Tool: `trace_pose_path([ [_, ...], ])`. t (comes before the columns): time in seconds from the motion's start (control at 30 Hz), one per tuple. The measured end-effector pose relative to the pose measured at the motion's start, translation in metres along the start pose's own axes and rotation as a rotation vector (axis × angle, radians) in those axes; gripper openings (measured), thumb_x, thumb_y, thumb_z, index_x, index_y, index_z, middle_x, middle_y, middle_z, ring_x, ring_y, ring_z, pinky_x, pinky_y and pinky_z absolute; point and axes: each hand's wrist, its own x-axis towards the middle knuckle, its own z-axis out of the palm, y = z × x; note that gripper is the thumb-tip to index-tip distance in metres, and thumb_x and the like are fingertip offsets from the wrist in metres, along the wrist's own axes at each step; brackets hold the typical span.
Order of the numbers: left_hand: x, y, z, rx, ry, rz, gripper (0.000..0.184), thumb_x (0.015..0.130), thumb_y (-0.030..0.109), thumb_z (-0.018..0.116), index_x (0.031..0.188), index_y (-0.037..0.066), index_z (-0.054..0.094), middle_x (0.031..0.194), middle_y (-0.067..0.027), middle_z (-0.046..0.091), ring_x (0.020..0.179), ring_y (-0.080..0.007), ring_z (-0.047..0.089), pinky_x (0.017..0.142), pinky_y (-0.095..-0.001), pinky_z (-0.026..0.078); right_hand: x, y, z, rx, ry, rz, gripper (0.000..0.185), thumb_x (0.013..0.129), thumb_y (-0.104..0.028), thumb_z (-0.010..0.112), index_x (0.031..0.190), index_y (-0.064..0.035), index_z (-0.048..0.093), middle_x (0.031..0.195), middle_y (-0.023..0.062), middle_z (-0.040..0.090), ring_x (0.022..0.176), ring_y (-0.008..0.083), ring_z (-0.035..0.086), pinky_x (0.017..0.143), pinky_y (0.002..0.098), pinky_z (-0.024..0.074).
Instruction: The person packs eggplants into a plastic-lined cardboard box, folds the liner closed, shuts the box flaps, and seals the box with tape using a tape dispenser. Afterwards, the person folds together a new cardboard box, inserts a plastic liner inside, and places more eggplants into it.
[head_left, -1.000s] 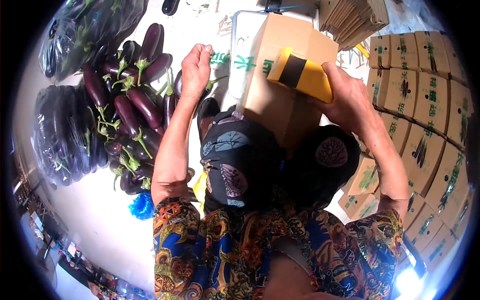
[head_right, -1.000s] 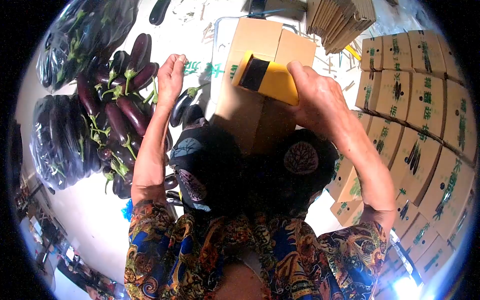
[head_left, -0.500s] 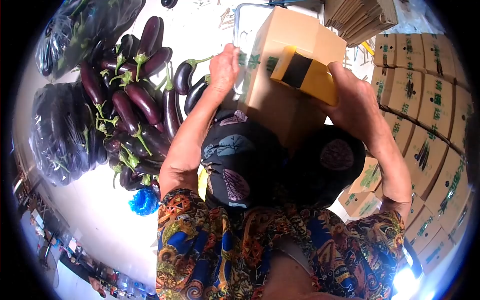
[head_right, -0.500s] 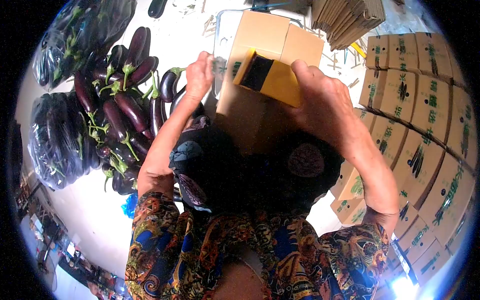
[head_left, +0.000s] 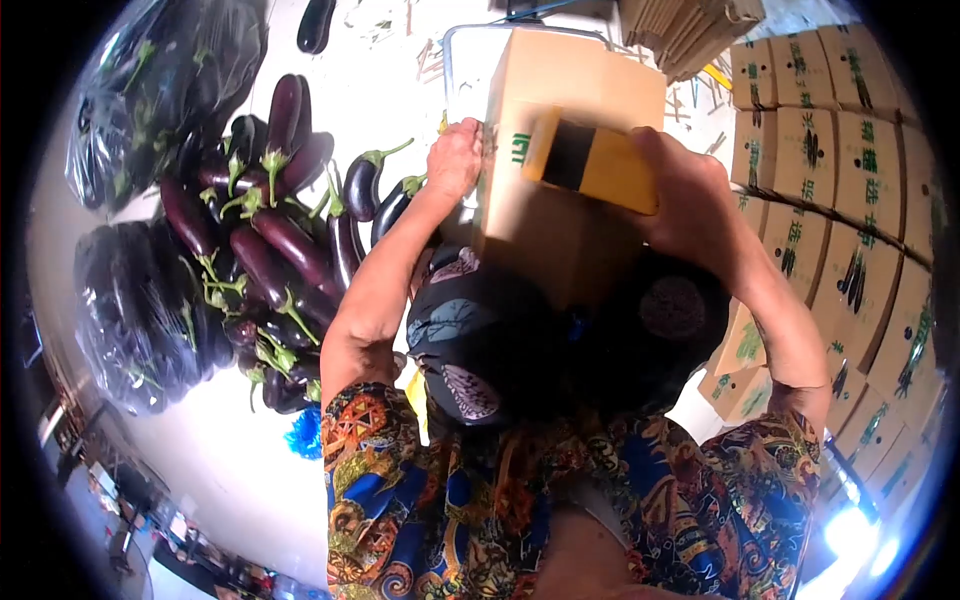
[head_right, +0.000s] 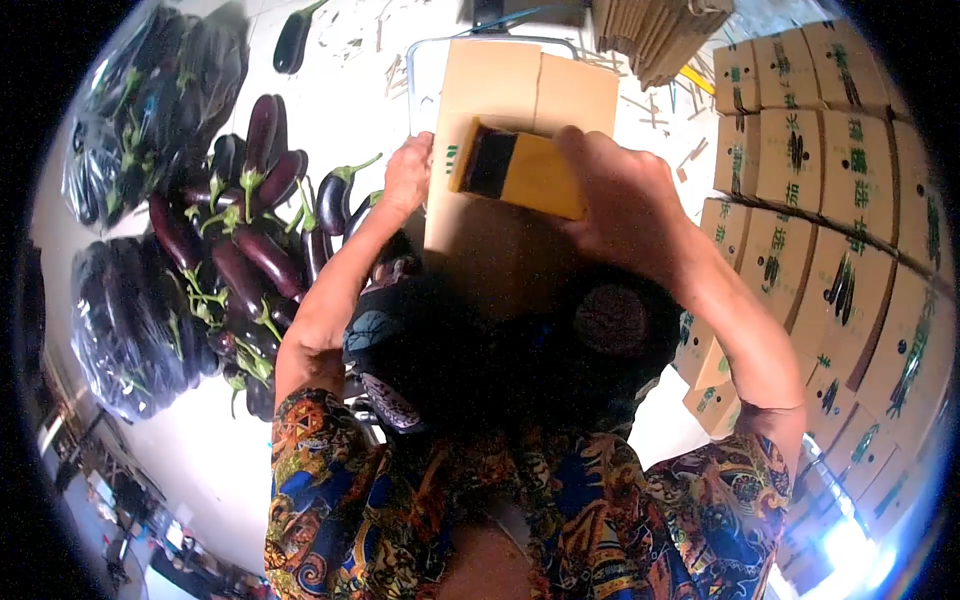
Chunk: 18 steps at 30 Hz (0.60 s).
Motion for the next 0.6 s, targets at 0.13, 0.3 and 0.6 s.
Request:
trace_pose_path([
  [0.13, 0.052, 0.060, -0.059, -0.205, 0.291, 0.204, 0.034, 0.092, 0.028, 0.053, 0.118, 0.007, 0.060, 0.103, -0.0204, 0.063, 0.099, -0.0380, 0.059, 0.087, -0.0460, 0.047, -0.003, 0.005, 0.008, -0.094, 0.062, -0.062, 0.051, 0.069, -0.021, 0.081, 0.105, -0.0026, 0.051, 0.088, 0.0186, 0.064, 0.075, 0.0351, 0.068, 0.060, 0.0402, 0.0567],
  [0.3, 0.080, 0.146, -0.075, 0.283, 0.070, 0.676, 0.051, 0.090, 0.050, 0.055, 0.126, 0.014, 0.060, 0.122, -0.0113, 0.060, 0.114, -0.0290, 0.055, 0.098, -0.0407, 0.038, 0.000, 0.005, 0.014, -0.103, 0.091, -0.061, 0.046, 0.074, -0.029, 0.075, 0.104, -0.0044, 0.049, 0.083, 0.0175, 0.063, 0.068, 0.0353, 0.066, 0.057, 0.0429, 0.0542],
  [0.6, 0.084, 0.143, -0.076, 0.434, 0.022, 0.686, 0.052, 0.086, 0.053, 0.060, 0.125, 0.019, 0.062, 0.103, -0.0055, 0.062, 0.095, -0.0281, 0.056, 0.085, -0.0416, 0.040, 0.001, 0.000, 0.017, -0.087, 0.066, -0.055, 0.048, 0.074, -0.032, 0.074, 0.103, -0.0018, 0.049, 0.076, 0.0178, 0.061, 0.066, 0.0331, 0.065, 0.057, 0.0430, 0.0533],
])
